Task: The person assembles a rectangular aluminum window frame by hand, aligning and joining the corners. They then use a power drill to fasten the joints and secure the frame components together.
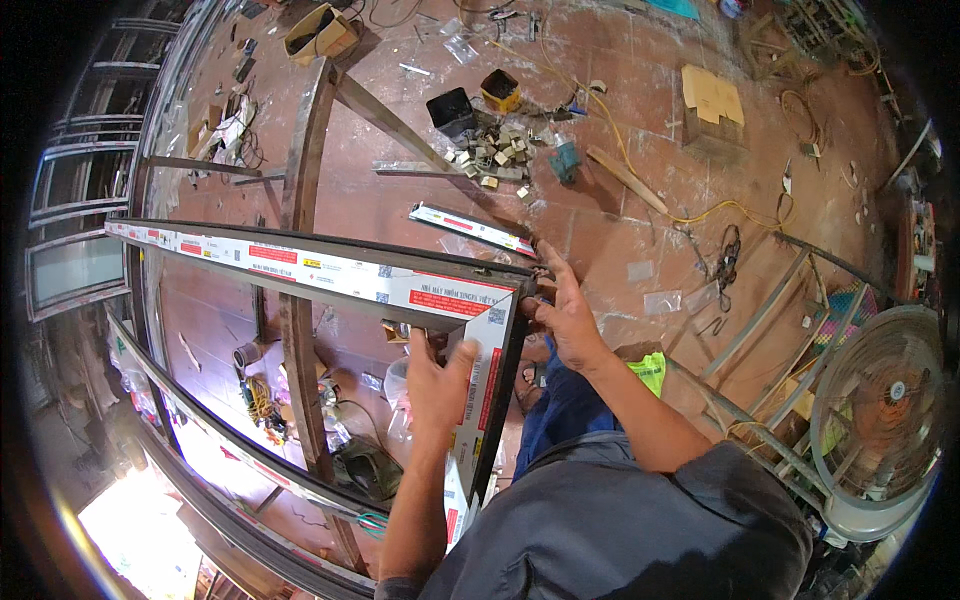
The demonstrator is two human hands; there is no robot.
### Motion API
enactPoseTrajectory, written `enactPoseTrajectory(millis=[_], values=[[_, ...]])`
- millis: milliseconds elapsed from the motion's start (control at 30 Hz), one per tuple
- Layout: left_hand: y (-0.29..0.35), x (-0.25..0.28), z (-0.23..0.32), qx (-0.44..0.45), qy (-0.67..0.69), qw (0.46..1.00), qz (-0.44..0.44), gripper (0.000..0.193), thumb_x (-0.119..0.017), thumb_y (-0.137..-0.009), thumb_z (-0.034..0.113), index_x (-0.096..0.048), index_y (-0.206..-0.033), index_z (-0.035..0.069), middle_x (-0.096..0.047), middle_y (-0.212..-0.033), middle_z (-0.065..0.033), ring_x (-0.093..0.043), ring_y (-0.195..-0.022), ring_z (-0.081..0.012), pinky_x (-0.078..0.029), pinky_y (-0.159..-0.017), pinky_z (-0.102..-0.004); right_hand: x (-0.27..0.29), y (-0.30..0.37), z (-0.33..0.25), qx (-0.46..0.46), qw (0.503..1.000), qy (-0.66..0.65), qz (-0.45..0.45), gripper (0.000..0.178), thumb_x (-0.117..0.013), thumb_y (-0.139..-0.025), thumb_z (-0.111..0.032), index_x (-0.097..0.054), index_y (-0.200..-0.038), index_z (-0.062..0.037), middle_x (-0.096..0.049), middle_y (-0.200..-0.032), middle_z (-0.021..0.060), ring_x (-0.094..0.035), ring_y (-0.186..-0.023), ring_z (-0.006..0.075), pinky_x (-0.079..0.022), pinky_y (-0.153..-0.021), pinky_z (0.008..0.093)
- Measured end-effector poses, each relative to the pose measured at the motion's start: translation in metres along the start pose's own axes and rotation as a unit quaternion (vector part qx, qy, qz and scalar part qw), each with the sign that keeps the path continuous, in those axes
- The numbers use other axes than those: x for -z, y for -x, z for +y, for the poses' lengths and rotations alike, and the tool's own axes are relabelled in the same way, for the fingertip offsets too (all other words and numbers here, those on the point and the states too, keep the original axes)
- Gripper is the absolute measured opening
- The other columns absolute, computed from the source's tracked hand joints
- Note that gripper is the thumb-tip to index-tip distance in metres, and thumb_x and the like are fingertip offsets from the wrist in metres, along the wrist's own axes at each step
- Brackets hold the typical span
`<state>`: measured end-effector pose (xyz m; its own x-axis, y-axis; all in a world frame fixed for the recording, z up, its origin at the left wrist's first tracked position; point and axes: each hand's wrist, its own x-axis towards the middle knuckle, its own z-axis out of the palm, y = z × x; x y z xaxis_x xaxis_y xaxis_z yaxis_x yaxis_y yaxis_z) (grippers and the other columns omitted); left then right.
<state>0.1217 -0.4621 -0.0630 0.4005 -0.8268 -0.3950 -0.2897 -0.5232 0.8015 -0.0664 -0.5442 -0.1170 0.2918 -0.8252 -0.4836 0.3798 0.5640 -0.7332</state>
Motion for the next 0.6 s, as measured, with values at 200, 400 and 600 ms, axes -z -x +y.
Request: enactPoseTrajectory(millis=[200, 400, 600], values=[[0.023, -0.017, 0.037, 0.034, -0.184, 0.982, 0.001, 0.121, -0.089, -0.076, 0.047, -0.024, -0.154, -0.018, -0.065, -0.124, -0.036, -0.067, -0.113, -0.0477, -0.052, -0.096, -0.0468, 0.014, -0.016, 0.03, 0.001, 0.994, -0.096, -0.054, 0.047, -0.064, -0.098, -0.003, -0.054, -0.144, -0.0095, -0.064, -0.124, 0.0035, -0.064, -0.104, 0.0118, -0.053, -0.09, 0.0271], [0.02, -0.013, 0.01, -0.003, -0.111, 0.994, 0.011, 0.109, -0.089, -0.081, 0.033, -0.026, -0.159, -0.011, -0.062, -0.138, -0.0295, -0.065, -0.122, -0.0382, -0.05, -0.104, -0.0437, 0.013, -0.024, 0.047, 0.05, 0.995, -0.075, -0.035, 0.042, -0.062, -0.099, -0.006, -0.055, -0.14, -0.0078, -0.066, -0.121, 0.0035, -0.063, -0.108, 0.0126, -0.052, -0.094, 0.0282], [-0.086, 0.089, -0.009, -0.09, -0.092, 0.941, 0.312, 0.094, -0.08, -0.094, 0.031, -0.027, -0.161, -0.008, -0.04, -0.159, -0.0298, -0.043, -0.146, -0.0362, -0.037, -0.12, -0.0449, 0.003, -0.019, 0.04, 0.029, 0.986, -0.147, -0.068, 0.046, -0.06, -0.104, -0.024, -0.051, -0.146, -0.0097, -0.061, -0.129, 0.0069, -0.057, -0.118, 0.0176, -0.042, -0.108, 0.0329]])
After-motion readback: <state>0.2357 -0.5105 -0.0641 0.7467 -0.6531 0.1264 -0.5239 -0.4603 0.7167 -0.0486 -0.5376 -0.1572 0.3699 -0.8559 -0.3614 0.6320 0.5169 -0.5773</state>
